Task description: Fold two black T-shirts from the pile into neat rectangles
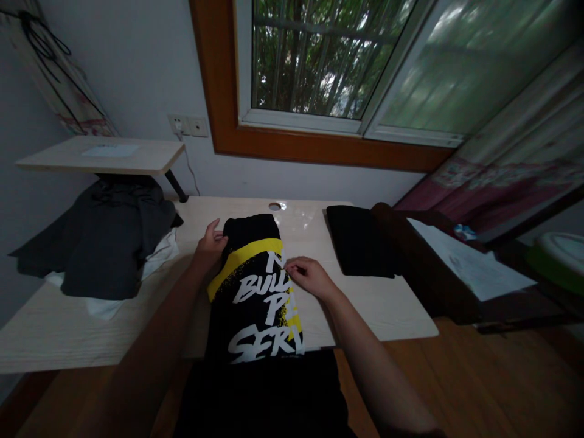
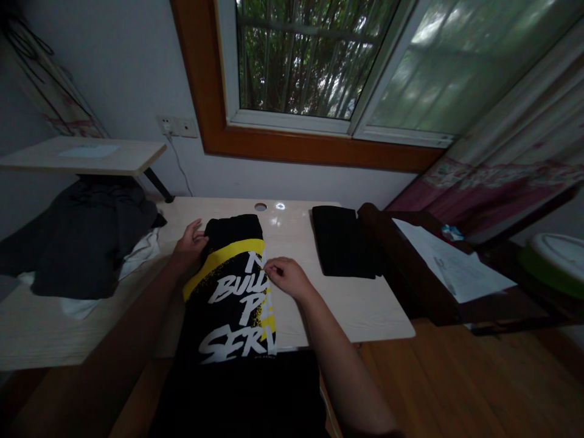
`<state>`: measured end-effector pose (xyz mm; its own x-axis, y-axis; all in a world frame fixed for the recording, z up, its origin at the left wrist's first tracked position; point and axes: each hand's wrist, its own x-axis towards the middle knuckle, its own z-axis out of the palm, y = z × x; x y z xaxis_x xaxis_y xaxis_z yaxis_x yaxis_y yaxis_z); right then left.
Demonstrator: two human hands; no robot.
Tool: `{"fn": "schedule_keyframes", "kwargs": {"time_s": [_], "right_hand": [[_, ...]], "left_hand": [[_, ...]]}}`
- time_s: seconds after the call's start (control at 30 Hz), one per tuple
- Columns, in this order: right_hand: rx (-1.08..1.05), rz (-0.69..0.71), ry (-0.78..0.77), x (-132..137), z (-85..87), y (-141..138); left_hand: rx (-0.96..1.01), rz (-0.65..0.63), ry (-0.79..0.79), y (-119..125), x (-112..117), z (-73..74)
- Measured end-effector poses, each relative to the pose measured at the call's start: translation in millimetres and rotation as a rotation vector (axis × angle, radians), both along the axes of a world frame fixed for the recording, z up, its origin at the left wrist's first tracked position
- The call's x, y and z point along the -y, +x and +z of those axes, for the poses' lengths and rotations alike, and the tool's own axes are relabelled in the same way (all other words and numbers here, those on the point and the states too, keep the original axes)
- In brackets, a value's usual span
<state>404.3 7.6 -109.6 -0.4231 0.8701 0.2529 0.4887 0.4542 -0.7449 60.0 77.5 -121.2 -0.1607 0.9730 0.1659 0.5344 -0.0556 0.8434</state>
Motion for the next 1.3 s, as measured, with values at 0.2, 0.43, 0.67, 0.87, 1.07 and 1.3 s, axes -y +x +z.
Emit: {"fn": "schedule_keyframes", "kwargs": {"time_s": [0.2,0.43,0.67,0.87,1.07,1.3], "right_hand": [[0.006,0.011,-0.003,1,2.0,-2],[-0.061,-0.067,-0.079,-4,1.5,-2],[0.006,-0.294,0.071,-55,-6.8,-16],[0.114,-0.548,0.080,-101,-7.3,-50],[0.274,-0.640,0.114,-109,-11.1,-67],[0.252,-0.620,0.129,-105,-14.4,-65]], "left_hand": [[0.026,-0.106,0.011,-1,-18,-8.7],[0.038,-0.208,0.146,8,-25,-1.0],[-0.058,-0.127,0.205,8,-25,-8.8],[-0.039,-0.024,0.191,5,-31,-13.4],[-0.006,-0.007,0.150,4,-29,-7.7],[0.007,0.029,0.093,6,-27,-5.8]]}}
